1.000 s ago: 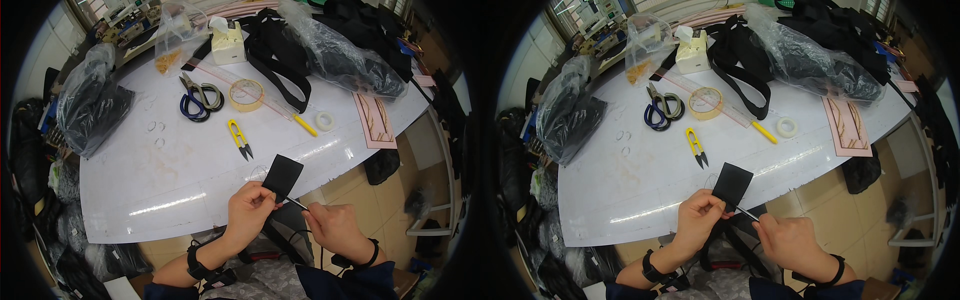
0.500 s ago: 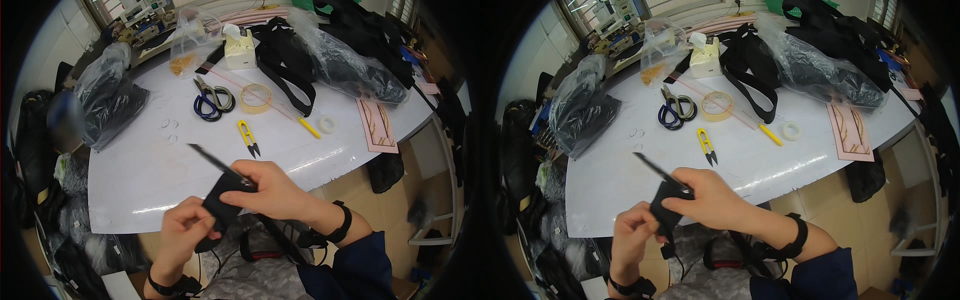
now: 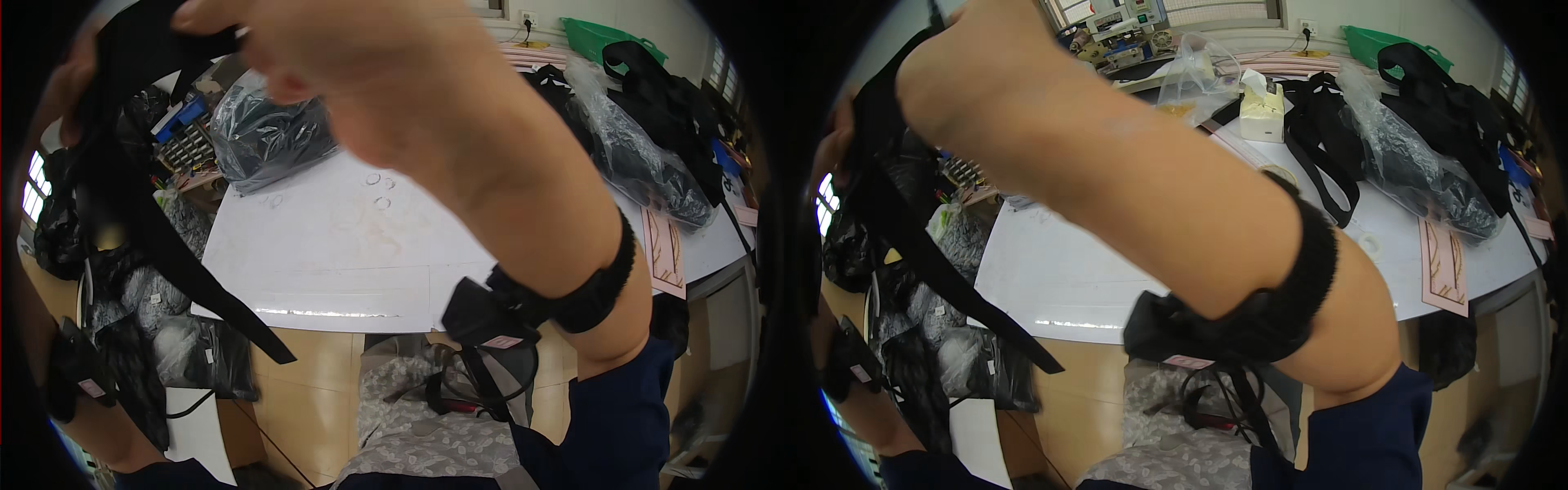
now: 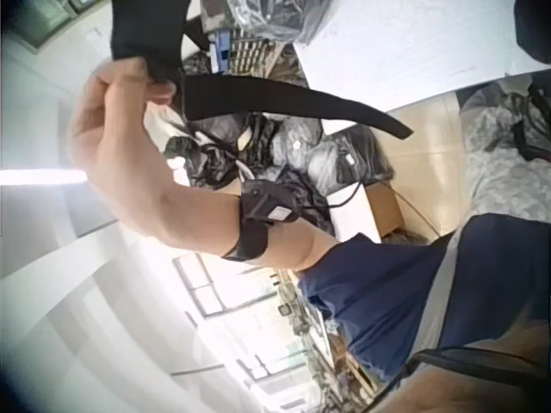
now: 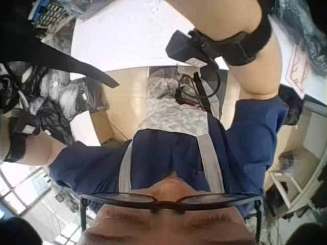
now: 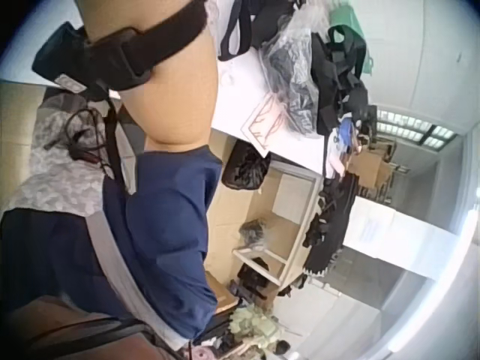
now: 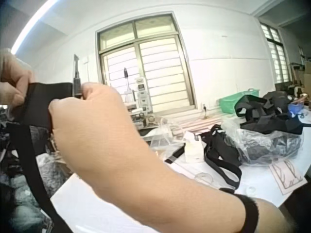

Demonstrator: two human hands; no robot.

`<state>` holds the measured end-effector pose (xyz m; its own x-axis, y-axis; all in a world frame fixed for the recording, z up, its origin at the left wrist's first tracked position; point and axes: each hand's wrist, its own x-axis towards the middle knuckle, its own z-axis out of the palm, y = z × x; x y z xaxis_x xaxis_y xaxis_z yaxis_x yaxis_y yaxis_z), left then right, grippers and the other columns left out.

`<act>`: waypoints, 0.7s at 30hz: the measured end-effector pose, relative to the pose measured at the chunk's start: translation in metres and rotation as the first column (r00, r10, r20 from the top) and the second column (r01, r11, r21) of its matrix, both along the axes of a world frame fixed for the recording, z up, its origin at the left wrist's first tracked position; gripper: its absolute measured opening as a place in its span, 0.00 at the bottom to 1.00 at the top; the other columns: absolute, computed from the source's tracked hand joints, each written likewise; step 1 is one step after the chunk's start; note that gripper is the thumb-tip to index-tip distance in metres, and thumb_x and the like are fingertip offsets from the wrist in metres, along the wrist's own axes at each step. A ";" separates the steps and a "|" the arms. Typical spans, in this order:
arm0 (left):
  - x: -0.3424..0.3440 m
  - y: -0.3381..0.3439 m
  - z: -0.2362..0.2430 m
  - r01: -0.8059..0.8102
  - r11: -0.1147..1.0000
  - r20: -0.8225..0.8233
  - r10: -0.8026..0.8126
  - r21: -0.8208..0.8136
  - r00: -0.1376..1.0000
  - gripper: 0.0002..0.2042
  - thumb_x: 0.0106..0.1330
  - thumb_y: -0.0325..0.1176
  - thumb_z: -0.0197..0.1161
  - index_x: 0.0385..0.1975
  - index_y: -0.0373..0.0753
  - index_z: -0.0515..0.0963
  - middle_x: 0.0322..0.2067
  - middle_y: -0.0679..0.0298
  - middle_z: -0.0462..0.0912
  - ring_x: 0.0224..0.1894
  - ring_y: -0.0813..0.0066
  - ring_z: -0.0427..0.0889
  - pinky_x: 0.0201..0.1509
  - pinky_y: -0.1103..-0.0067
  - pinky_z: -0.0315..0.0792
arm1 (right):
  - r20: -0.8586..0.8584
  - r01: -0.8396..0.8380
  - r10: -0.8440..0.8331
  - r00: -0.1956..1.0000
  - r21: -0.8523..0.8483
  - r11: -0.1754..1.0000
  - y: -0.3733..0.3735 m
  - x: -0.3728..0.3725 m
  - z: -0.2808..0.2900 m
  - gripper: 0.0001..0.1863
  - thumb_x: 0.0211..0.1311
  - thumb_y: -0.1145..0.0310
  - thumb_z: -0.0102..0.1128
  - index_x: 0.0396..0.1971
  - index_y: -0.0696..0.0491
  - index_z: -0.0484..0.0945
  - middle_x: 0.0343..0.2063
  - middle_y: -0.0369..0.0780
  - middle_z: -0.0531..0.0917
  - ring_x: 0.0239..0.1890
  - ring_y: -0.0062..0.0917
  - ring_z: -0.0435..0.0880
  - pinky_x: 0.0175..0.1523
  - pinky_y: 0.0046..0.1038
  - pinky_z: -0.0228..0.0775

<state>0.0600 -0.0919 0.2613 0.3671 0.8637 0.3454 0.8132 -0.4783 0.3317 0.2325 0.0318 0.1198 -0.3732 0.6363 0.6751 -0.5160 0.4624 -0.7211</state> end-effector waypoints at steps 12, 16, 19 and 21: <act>0.150 0.104 -0.376 0.442 0.818 0.348 -0.319 -0.369 0.882 0.02 0.53 0.24 0.65 0.24 0.32 0.80 0.43 0.59 0.80 0.29 0.70 0.80 0.36 0.78 0.75 | 0.670 0.765 -0.417 0.614 -0.375 0.524 -0.081 0.186 -0.271 0.10 0.55 0.73 0.67 0.33 0.58 0.76 0.19 0.34 0.74 0.23 0.16 0.69 0.29 0.24 0.63; 0.164 0.098 -0.391 0.347 0.820 0.431 -0.138 -0.456 0.892 0.03 0.54 0.24 0.66 0.25 0.31 0.80 0.45 0.58 0.78 0.28 0.76 0.79 0.34 0.81 0.75 | 0.811 0.876 -0.469 0.350 -0.107 0.470 -0.092 0.183 -0.255 0.11 0.57 0.69 0.65 0.36 0.56 0.75 0.15 0.46 0.74 0.17 0.38 0.74 0.26 0.35 0.64; 0.174 0.097 -0.388 0.301 0.837 0.396 -0.112 -0.457 0.911 0.04 0.54 0.23 0.67 0.25 0.30 0.80 0.42 0.58 0.77 0.27 0.77 0.79 0.33 0.81 0.75 | 0.854 0.880 -0.452 0.258 -0.015 0.475 -0.093 0.187 -0.255 0.12 0.58 0.68 0.64 0.37 0.56 0.73 0.17 0.47 0.77 0.21 0.45 0.78 0.27 0.39 0.65; 0.179 0.093 -0.383 0.285 0.833 0.392 -0.090 -0.474 0.916 0.04 0.54 0.23 0.67 0.26 0.30 0.79 0.40 0.58 0.76 0.27 0.77 0.80 0.33 0.80 0.75 | 0.848 0.875 -0.476 0.231 0.033 0.483 -0.096 0.185 -0.253 0.11 0.58 0.68 0.64 0.37 0.55 0.73 0.17 0.47 0.77 0.21 0.45 0.78 0.27 0.40 0.66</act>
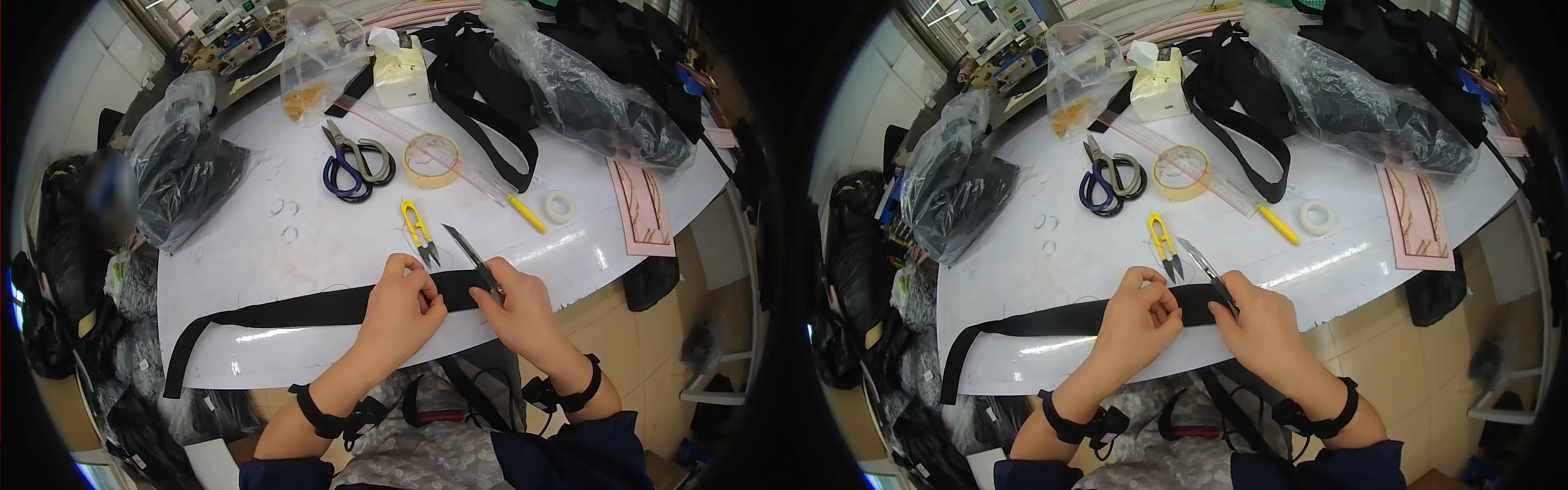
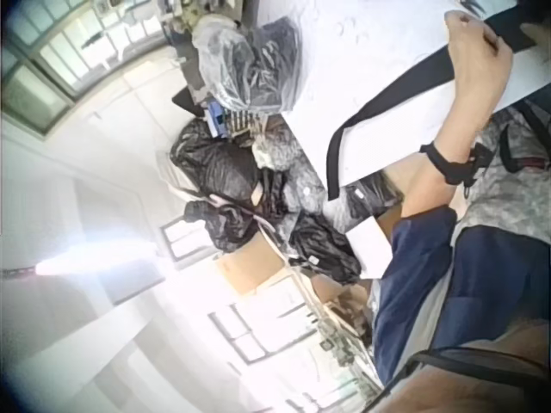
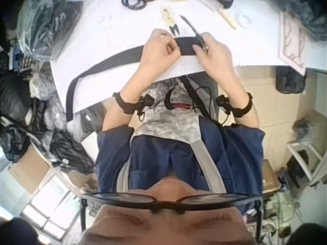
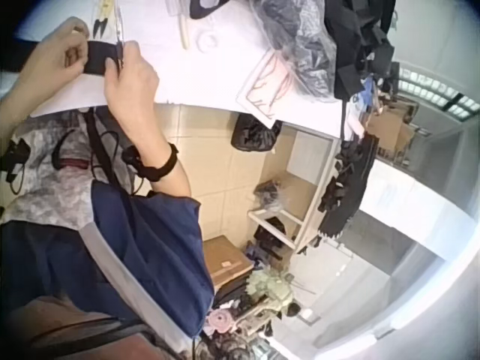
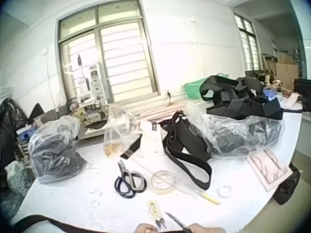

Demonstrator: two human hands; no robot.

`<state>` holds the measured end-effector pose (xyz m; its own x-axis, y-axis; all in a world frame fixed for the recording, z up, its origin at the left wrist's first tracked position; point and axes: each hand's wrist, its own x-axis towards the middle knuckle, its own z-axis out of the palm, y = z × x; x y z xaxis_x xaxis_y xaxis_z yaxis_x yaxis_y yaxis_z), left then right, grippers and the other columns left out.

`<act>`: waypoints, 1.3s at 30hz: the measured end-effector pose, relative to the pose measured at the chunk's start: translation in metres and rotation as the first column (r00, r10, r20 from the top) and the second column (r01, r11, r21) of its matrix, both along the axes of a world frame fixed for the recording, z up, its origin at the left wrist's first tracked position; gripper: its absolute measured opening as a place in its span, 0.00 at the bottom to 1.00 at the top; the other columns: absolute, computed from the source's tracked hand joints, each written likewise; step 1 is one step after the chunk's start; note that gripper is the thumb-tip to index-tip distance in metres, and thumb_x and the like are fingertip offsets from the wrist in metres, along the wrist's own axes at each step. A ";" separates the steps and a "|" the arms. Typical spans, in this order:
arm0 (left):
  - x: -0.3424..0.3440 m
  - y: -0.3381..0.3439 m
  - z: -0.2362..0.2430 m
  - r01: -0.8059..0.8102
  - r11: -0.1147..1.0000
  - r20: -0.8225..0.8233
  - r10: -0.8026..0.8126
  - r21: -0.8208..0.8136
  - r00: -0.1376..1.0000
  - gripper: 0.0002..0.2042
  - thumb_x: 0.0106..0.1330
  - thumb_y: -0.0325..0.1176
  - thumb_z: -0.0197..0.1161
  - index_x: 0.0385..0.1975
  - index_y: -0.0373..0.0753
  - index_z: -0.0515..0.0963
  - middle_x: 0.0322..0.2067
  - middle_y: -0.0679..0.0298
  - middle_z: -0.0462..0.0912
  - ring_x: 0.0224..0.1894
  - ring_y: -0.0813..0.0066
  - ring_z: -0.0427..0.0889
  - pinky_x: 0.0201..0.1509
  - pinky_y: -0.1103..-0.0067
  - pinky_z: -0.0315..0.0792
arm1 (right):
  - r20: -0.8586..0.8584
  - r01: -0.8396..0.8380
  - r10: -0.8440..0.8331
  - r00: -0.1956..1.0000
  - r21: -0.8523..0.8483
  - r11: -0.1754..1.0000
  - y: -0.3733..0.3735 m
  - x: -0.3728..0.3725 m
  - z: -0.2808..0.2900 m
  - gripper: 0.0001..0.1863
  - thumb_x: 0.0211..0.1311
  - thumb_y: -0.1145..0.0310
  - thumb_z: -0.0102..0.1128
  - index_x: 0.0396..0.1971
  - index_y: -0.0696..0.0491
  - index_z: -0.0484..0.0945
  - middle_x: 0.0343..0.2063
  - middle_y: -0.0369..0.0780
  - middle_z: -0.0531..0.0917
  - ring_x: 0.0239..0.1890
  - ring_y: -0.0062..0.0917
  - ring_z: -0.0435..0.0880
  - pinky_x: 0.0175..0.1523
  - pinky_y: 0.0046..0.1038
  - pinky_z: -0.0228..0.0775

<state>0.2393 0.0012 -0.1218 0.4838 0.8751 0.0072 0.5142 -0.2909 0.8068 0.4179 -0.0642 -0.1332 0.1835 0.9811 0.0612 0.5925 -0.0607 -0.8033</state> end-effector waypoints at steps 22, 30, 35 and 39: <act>-0.027 0.019 -0.005 0.142 0.920 0.128 -0.102 -0.365 0.987 0.03 0.63 0.21 0.61 0.29 0.30 0.74 0.33 0.64 0.73 0.29 0.79 0.83 0.30 0.85 0.76 | -0.947 -0.075 0.079 0.312 0.058 0.995 -0.034 0.007 -0.005 0.19 0.68 0.73 0.57 0.56 0.63 0.70 0.35 0.45 0.82 0.42 0.31 0.84 0.56 0.30 0.73; -0.028 0.018 -0.005 0.233 0.941 0.095 -0.216 -0.245 0.972 0.02 0.57 0.18 0.60 0.29 0.31 0.75 0.33 0.63 0.73 0.29 0.81 0.79 0.32 0.84 0.72 | -0.796 0.235 0.234 0.558 0.422 0.876 -0.031 -0.034 -0.026 0.12 0.70 0.65 0.57 0.42 0.59 0.72 0.28 0.40 0.77 0.36 0.24 0.79 0.49 0.27 0.73; -0.027 0.012 -0.008 0.155 0.954 0.098 -0.133 -0.256 0.986 0.03 0.57 0.17 0.59 0.28 0.31 0.75 0.33 0.64 0.72 0.29 0.81 0.78 0.31 0.84 0.72 | -0.584 0.117 0.092 0.806 0.309 0.944 -0.033 -0.036 -0.030 0.09 0.67 0.75 0.52 0.40 0.63 0.78 0.30 0.45 0.83 0.35 0.30 0.83 0.50 0.32 0.76; -0.025 0.011 -0.003 0.132 0.952 0.084 -0.113 -0.277 0.990 0.03 0.57 0.17 0.59 0.28 0.31 0.75 0.36 0.64 0.71 0.29 0.82 0.78 0.31 0.84 0.72 | -0.389 0.112 0.066 0.919 0.418 0.902 -0.031 -0.043 -0.036 0.06 0.55 0.80 0.59 0.33 0.62 0.79 0.24 0.45 0.81 0.27 0.30 0.83 0.47 0.34 0.80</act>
<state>0.2146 0.0123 -0.1253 0.5944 0.7802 -0.1948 0.4310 -0.1046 0.8963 0.3751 -0.0949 -0.1696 0.3018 0.8706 0.3885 0.2335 0.3276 -0.9155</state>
